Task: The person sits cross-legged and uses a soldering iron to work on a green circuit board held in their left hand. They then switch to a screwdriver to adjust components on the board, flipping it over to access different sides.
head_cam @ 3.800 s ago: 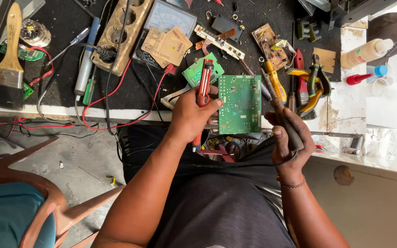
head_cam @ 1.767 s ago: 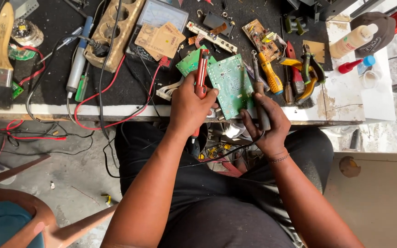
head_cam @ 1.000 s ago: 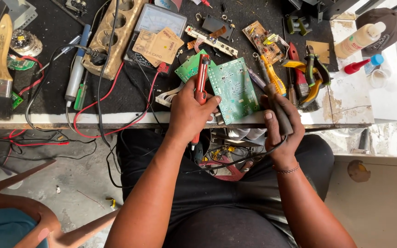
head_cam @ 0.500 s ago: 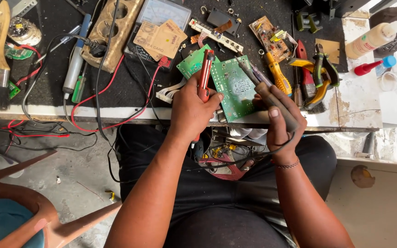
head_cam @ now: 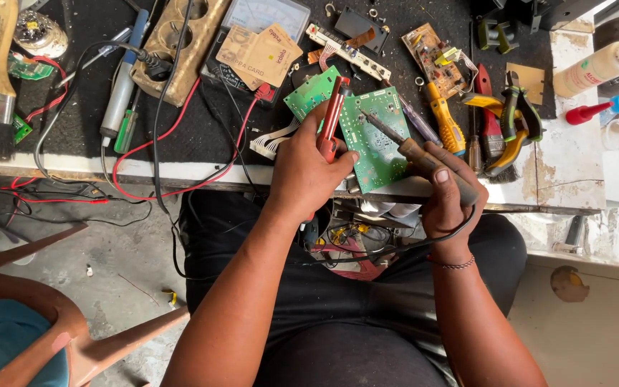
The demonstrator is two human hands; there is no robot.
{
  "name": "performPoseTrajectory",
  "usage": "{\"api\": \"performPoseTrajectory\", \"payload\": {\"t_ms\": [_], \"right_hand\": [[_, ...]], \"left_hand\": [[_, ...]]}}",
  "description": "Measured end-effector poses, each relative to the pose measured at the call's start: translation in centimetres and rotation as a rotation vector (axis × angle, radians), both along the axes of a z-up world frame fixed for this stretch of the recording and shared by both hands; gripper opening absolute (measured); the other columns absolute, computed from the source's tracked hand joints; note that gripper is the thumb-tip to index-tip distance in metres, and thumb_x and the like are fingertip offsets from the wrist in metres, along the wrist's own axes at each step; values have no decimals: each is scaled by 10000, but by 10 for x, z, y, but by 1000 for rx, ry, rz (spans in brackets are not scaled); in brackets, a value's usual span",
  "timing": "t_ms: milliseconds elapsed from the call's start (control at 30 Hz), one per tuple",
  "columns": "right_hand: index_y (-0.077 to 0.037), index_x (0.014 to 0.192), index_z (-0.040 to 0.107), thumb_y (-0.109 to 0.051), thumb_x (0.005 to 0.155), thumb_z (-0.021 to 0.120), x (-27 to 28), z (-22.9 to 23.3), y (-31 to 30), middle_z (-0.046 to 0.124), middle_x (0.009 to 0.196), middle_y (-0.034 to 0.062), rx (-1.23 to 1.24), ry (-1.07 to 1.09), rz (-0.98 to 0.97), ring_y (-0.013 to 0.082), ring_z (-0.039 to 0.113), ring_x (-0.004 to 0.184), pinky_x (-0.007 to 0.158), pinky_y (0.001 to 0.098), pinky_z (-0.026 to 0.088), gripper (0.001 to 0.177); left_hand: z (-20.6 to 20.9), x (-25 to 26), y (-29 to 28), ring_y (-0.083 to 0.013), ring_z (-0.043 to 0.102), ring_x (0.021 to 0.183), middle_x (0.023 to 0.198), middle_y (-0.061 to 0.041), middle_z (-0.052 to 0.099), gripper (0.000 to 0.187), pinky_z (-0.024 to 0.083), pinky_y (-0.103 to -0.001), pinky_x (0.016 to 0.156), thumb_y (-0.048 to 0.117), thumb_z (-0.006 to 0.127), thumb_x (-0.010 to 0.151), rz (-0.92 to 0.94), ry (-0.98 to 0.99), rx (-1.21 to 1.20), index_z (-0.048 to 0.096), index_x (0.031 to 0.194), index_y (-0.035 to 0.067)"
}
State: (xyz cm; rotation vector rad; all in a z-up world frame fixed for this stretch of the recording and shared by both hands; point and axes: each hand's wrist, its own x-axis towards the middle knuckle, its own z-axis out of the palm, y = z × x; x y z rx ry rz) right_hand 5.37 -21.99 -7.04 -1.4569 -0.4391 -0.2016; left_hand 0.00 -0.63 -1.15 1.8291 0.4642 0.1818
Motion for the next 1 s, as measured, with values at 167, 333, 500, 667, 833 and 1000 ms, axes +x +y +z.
{"api": "performPoseTrajectory", "payload": {"t_ms": [167,333,500,667,833,1000], "right_hand": [[60,1289,662,-293,1010,604,-2,3,0,737,1093,268,6,-4,15,293,739,1006,946,463,621,453],[59,1305,639,-292,1026,581,-3,7,6,717,1140,299,61,4,46,358,726,1077,965,488,633,452],[75,1310,625,-295,1027,598,-7,15,7,704,1168,310,46,4,45,363,716,1090,966,494,627,467],[70,1315,624,-292,1021,607,-7,16,8,705,1171,311,48,9,61,364,720,1094,958,470,633,467],[69,1321,618,-301,1025,610,-6,17,9,705,1189,303,59,11,60,346,720,1102,960,447,633,473],[83,1326,615,-278,1022,621,-7,19,10,701,1181,316,58,10,42,361,714,1104,942,454,631,472]], "left_hand": [[-4,1,4,-217,765,683,901,-58,794,748,644,-354,628,142,767,763,-34,2,-40,499,1460,98],[-8,2,9,-203,755,599,909,-79,792,735,658,-318,551,103,735,765,-59,-6,-92,506,1464,118],[-10,-6,-1,-269,767,677,917,-97,792,672,649,-397,560,115,746,796,10,-31,10,537,1432,52],[-24,-14,-9,-322,744,779,888,-95,773,422,602,-445,688,172,752,855,69,-196,119,633,1247,72],[-25,-16,-9,-297,718,782,858,-67,742,315,578,-425,711,300,717,935,77,-266,112,643,1192,134],[-26,-10,-3,-316,700,748,946,-162,697,478,577,-474,652,218,537,936,3,-257,-43,485,1386,67]]}}
